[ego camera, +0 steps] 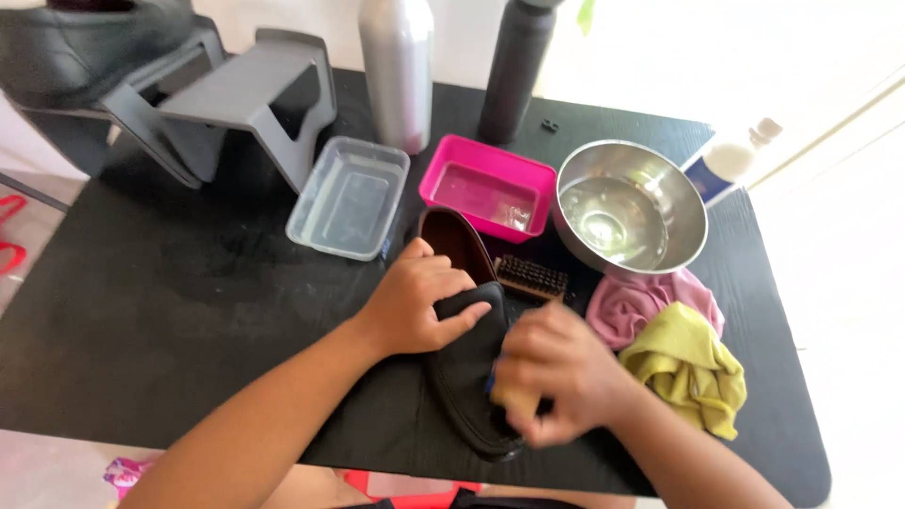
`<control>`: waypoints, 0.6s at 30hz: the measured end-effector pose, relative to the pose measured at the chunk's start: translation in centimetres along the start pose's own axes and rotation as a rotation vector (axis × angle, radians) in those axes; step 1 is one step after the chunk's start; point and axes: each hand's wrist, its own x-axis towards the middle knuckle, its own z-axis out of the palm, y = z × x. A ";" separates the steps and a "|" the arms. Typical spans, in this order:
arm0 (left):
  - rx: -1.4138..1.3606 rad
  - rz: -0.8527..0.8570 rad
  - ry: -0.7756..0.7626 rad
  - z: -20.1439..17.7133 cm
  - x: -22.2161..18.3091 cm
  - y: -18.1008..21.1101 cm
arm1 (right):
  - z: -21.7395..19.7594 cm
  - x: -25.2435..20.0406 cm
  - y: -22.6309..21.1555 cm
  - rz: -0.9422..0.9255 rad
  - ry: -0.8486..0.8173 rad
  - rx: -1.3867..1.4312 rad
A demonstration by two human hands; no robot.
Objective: Cleaning and polishing a black leather shoe using various tools like brushes, a cloth, and a sponge.
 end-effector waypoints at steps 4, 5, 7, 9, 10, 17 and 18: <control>0.045 0.039 0.008 0.2 0.0 0.1 | -1.1 -0.4 -0.9 0.193 0.060 0.108; 0.048 0.026 0.028 0.3 -0.1 0.0 | -1.4 0.0 -1.3 0.176 0.069 0.274; 0.048 0.025 0.036 0.3 0.0 0.1 | -1.6 0.4 -1.7 0.139 -0.016 0.338; 0.041 0.043 0.015 -0.1 0.1 0.0 | -1.5 0.4 -1.4 0.114 -0.070 0.394; 0.036 0.050 0.021 -0.1 0.2 0.0 | -1.6 0.1 -0.8 0.173 -0.040 0.228; 0.036 0.054 0.000 0.0 0.0 -0.3 | -2.3 -0.2 -2.1 0.167 -0.060 0.404; 0.030 0.048 -0.002 0.0 0.1 -0.3 | -2.4 -0.3 -1.6 0.173 -0.061 0.409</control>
